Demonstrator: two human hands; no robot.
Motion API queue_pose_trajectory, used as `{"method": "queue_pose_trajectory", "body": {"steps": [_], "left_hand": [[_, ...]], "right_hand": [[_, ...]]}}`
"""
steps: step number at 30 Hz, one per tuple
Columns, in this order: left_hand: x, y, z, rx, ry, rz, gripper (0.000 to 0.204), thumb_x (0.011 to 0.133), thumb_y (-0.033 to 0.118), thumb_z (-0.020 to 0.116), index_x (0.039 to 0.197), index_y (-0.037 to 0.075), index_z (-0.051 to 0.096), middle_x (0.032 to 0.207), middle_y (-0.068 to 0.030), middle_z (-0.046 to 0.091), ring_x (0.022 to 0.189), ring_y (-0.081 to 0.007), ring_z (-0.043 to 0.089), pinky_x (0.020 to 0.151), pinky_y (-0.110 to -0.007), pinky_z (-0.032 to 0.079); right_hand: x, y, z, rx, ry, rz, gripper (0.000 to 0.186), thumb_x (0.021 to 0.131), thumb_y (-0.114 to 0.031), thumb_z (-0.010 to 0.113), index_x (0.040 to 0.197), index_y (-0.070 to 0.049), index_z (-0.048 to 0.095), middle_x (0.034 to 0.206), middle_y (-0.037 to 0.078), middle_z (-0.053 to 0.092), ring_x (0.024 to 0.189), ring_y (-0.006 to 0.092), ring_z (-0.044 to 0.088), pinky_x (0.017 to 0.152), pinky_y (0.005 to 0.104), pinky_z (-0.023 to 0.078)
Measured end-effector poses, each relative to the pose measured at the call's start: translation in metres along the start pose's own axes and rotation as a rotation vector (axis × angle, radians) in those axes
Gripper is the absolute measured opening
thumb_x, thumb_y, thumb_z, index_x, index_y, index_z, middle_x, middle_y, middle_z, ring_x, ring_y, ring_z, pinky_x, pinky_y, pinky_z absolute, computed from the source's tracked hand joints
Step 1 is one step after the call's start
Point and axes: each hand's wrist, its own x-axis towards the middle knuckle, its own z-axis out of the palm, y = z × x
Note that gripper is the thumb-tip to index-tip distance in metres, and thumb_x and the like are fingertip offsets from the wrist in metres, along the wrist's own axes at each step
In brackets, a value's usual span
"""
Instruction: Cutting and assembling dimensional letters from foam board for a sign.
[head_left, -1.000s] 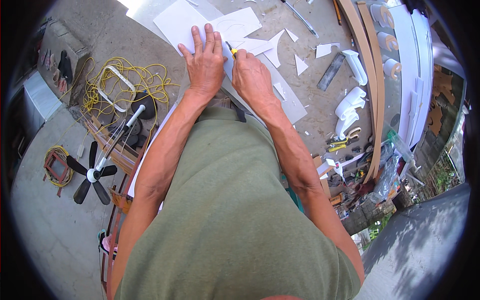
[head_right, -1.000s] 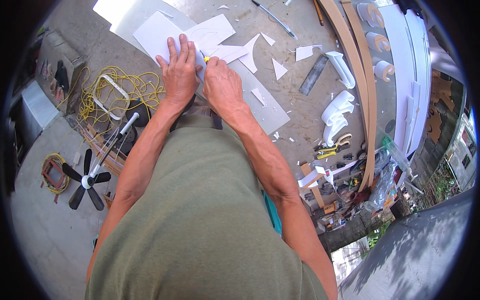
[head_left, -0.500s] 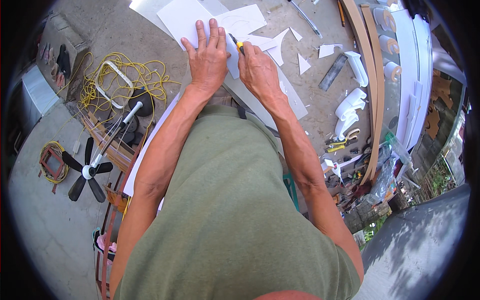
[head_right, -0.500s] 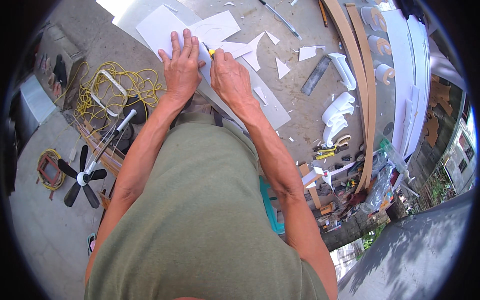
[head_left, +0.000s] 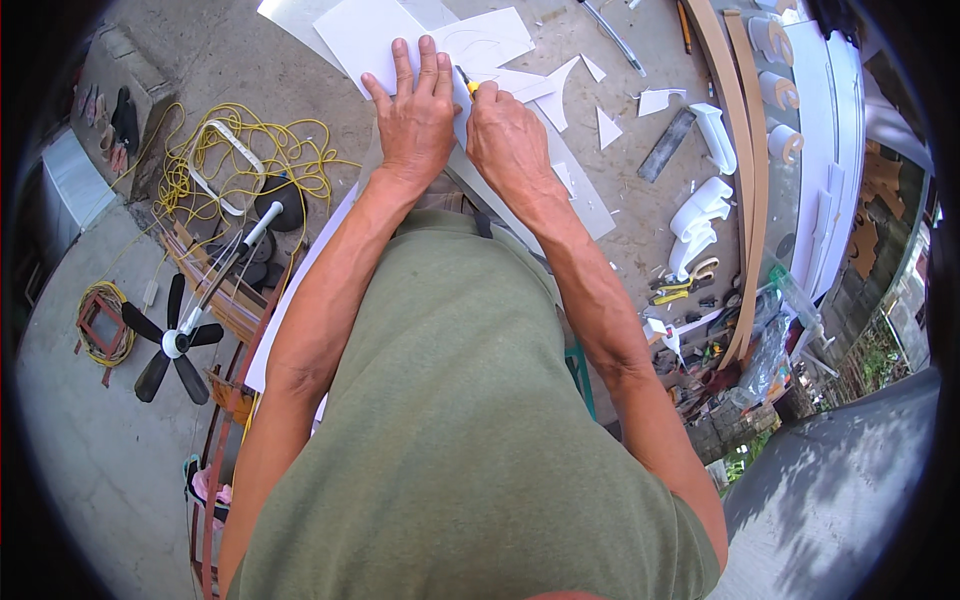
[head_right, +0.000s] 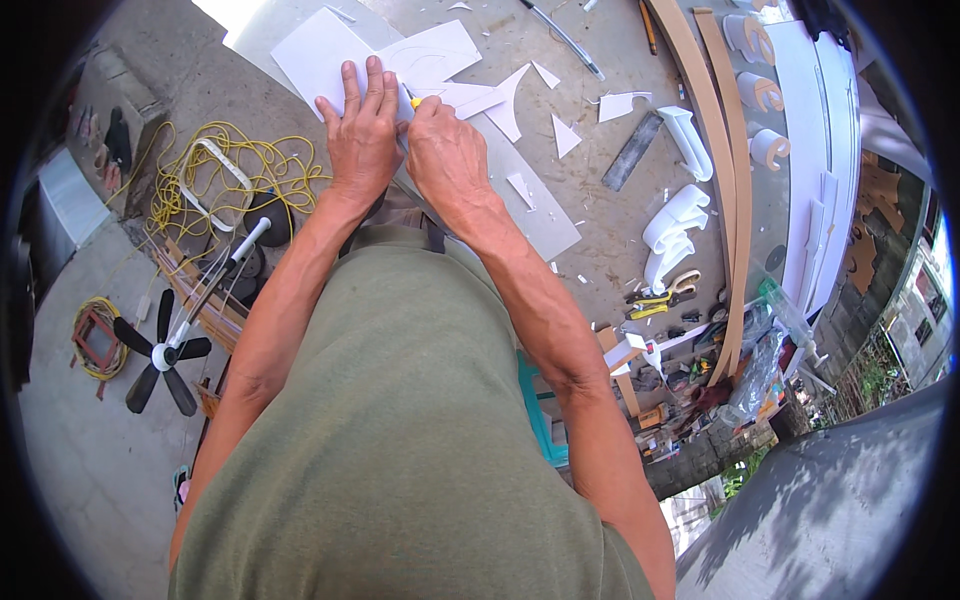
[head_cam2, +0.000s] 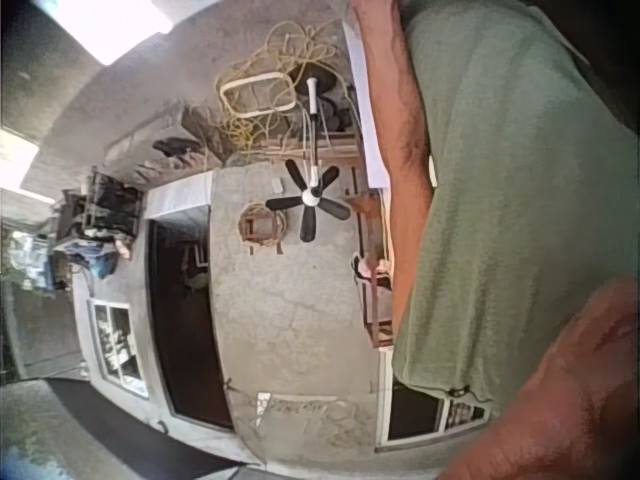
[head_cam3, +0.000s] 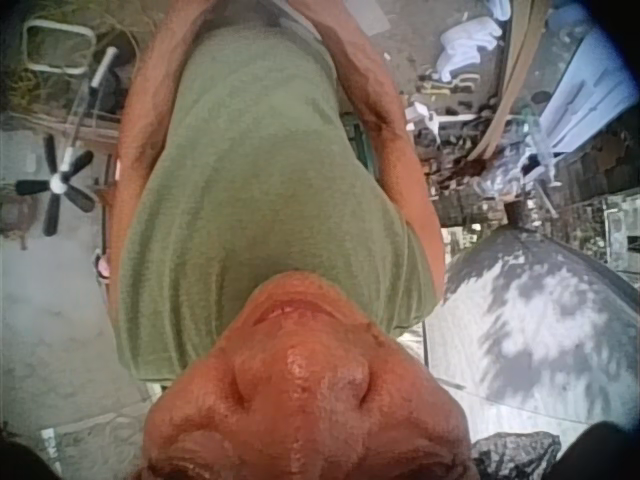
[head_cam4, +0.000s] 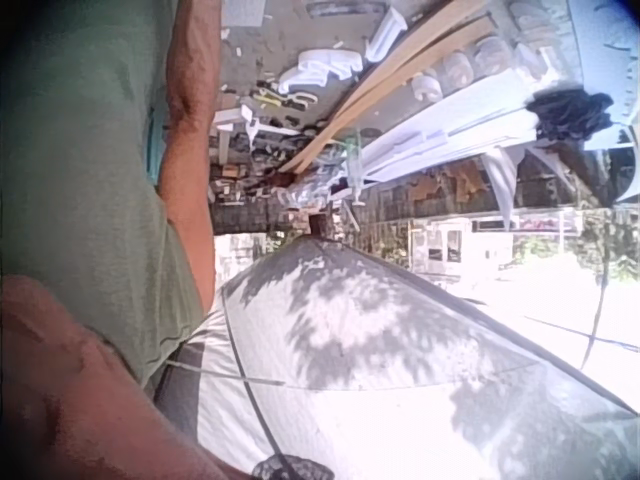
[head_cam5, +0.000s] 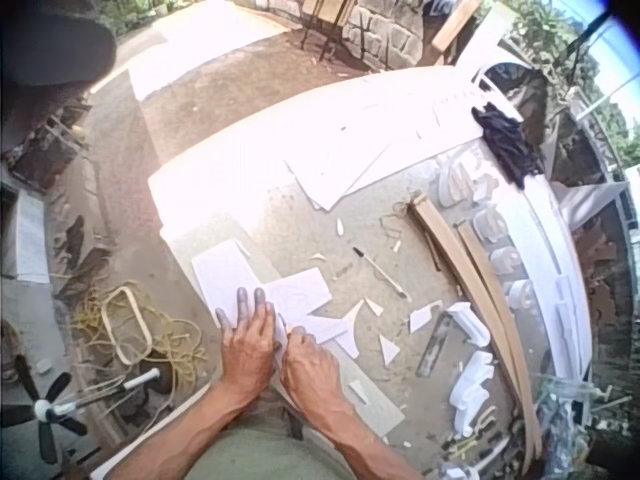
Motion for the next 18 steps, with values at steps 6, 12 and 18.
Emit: {"method": "queue_pose_trajectory", "body": {"steps": [6,12,18], "left_hand": [[-0.002,0.000,0.001,0.023,0.006,0.000,0.052,0.094,0.011,0.061,0.145,-0.001,0.055,0.162,-0.0204,0.040,0.152,-0.0483,0.030,0.104,-0.086,0.024],[0.000,0.001,0.000,0.023,-0.013,-0.011,0.052,0.095,0.009,0.060,0.145,-0.003,0.054,0.162,-0.0214,0.039,0.151,-0.0510,0.029,0.103,-0.087,0.023],[0.002,0.002,-0.001,0.032,-0.031,-0.006,0.053,0.094,0.009,0.060,0.145,-0.004,0.054,0.162,-0.0235,0.039,0.150,-0.0538,0.028,0.101,-0.088,0.023]], "right_hand": [[0.003,-0.011,-0.005,-0.094,-0.019,-0.069,0.019,0.083,0.000,0.065,0.097,0.010,0.057,0.086,0.027,0.067,0.075,0.0394,0.073,0.063,0.0451,0.060],[0.005,-0.012,-0.010,-0.106,-0.050,-0.058,0.019,0.082,0.001,0.065,0.098,0.011,0.057,0.086,0.027,0.068,0.076,0.0391,0.074,0.064,0.0444,0.060],[0.000,-0.015,-0.012,-0.093,-0.056,-0.026,0.019,0.082,0.002,0.064,0.098,0.011,0.058,0.087,0.027,0.068,0.076,0.0394,0.074,0.064,0.0442,0.060]]}}
